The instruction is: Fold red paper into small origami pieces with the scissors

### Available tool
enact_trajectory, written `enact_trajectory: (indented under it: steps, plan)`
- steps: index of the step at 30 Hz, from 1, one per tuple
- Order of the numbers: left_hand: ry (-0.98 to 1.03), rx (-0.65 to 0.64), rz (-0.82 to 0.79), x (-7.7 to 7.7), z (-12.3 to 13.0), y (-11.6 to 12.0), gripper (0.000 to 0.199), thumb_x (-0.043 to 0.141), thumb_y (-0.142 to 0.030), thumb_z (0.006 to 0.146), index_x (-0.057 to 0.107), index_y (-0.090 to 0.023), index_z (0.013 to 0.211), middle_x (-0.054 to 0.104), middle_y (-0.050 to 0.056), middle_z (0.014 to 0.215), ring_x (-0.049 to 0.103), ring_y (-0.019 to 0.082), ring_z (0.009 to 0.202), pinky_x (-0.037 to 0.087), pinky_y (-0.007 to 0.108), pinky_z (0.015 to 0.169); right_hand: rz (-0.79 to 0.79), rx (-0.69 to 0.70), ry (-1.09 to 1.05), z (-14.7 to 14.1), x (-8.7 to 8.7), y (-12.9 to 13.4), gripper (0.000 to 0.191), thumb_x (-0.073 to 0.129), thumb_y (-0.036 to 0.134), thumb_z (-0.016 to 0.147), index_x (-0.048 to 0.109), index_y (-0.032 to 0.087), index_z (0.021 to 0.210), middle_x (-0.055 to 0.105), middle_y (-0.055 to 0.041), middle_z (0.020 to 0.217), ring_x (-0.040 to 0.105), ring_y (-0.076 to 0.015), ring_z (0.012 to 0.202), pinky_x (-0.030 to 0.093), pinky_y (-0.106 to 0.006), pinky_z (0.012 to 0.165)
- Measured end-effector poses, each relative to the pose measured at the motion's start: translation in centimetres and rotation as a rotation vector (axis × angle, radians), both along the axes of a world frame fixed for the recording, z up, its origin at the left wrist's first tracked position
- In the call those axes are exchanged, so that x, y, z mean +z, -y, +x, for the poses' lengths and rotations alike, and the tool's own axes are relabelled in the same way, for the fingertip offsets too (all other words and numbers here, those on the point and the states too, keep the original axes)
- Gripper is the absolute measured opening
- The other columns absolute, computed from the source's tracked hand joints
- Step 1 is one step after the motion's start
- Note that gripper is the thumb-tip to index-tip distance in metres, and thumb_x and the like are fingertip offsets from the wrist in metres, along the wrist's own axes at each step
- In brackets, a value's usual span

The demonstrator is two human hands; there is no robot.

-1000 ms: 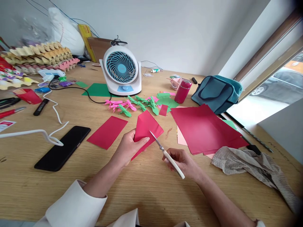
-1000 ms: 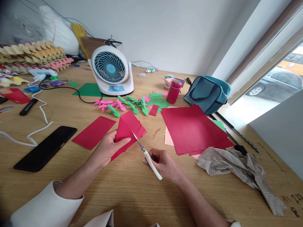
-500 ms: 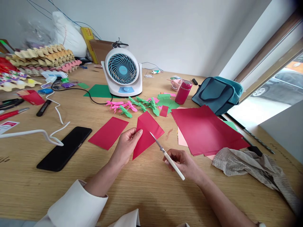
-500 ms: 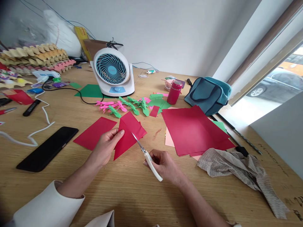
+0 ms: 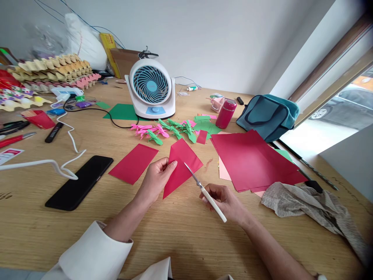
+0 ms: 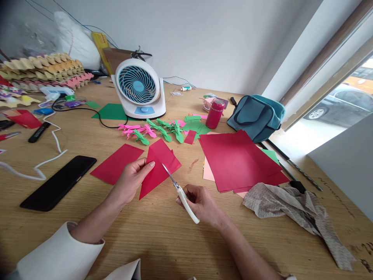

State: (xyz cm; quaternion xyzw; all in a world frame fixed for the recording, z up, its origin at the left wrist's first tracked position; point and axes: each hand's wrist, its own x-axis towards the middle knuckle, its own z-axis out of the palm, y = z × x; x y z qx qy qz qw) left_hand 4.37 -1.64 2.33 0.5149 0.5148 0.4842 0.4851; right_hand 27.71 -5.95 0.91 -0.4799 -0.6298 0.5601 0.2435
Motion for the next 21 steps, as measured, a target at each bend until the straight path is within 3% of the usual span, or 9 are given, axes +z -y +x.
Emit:
enact_trajectory:
  steps: [21]
  plan:
    - [0.002,-0.043,-0.004,0.22,0.45,0.39,0.040,0.065,-0.049,0.080,0.044,-0.019,0.065,0.038,-0.006,0.061,0.033,0.009,0.057,0.029,0.021,0.054,0.032,-0.009,0.003,-0.21,-0.08,0.02,0.043,0.061,0.059,0.084,0.057,0.017,0.076,0.049,0.0025,0.063,0.042,-0.0105,0.056,0.032,-0.024,0.051]
